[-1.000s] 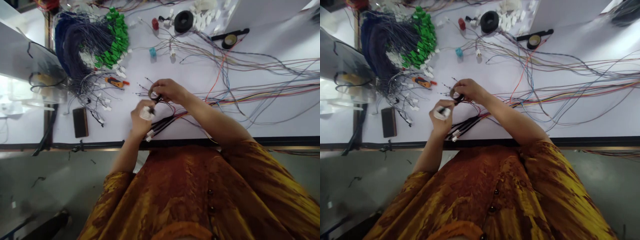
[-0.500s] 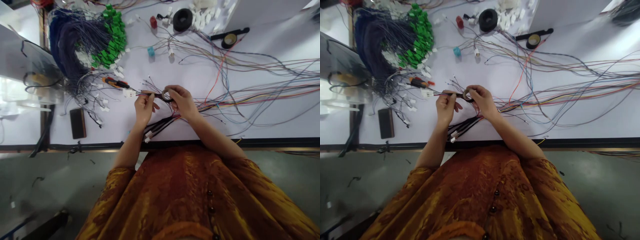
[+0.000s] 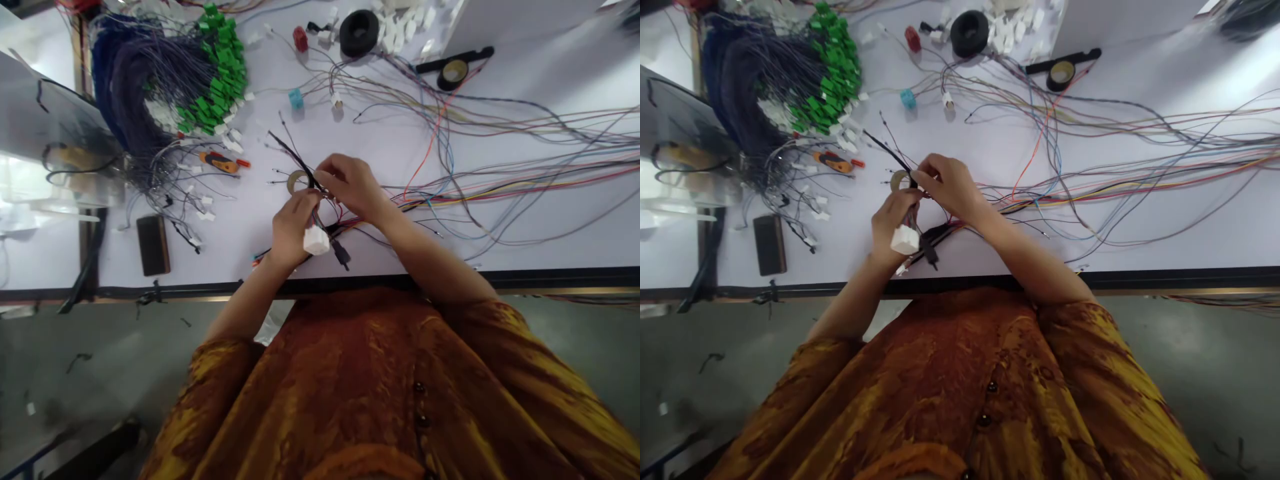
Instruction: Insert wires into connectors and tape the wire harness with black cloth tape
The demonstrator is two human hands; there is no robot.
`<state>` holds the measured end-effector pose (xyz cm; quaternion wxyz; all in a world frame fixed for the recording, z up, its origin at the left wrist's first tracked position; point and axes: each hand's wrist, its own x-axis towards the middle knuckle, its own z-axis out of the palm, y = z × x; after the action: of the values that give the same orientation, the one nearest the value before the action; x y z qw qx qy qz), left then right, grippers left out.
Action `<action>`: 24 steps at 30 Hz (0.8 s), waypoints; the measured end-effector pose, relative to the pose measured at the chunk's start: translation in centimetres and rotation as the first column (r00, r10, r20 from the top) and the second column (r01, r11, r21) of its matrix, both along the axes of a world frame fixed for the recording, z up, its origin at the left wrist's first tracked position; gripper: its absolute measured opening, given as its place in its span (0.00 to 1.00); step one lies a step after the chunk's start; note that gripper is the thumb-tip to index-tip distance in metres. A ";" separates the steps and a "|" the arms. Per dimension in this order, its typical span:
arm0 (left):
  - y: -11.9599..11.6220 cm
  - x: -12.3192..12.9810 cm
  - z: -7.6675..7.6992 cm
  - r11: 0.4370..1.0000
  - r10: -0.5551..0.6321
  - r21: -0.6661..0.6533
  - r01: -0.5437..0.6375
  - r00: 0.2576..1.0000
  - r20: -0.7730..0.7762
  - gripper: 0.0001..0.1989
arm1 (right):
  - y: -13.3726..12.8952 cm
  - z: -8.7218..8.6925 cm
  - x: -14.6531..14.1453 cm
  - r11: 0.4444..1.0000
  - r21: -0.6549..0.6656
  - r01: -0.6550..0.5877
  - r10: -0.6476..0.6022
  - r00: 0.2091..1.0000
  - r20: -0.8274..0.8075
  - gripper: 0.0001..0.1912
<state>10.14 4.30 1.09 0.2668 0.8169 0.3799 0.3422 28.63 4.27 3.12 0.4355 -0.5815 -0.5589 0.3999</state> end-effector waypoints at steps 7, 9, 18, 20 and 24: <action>0.5 -0.9 -2.4 0.996 -0.062 0.054 0.070 0.989 -0.133 0.10 | 4.9 -0.2 -1.1 0.975 -0.127 -0.181 0.202 0.964 0.175 0.11; 0.8 -1.0 -2.8 0.996 -0.089 0.014 0.091 0.990 -0.105 0.11 | 5.6 -0.5 -1.4 0.968 -0.181 -0.172 0.206 0.959 0.195 0.10; 1.5 -0.7 -3.9 0.980 0.170 -0.145 -0.134 0.946 0.275 0.15 | 4.5 -4.3 -0.2 0.914 -0.402 0.065 -0.220 0.910 -0.353 0.15; 1.6 -0.3 -4.1 0.952 0.230 -0.273 -0.138 0.912 0.341 0.17 | 4.0 -4.2 0.2 0.928 -0.351 0.122 -0.246 0.910 -0.335 0.19; 2.3 0.2 -3.8 0.893 0.320 -0.425 -0.151 0.876 0.362 0.22 | 3.0 -2.5 1.0 0.940 -0.340 0.012 -0.157 0.901 -0.404 0.19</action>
<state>10.37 6.57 -2.69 0.4524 0.6014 0.4711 0.4602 29.63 7.24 0.63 0.4606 -0.5688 -0.3498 0.5848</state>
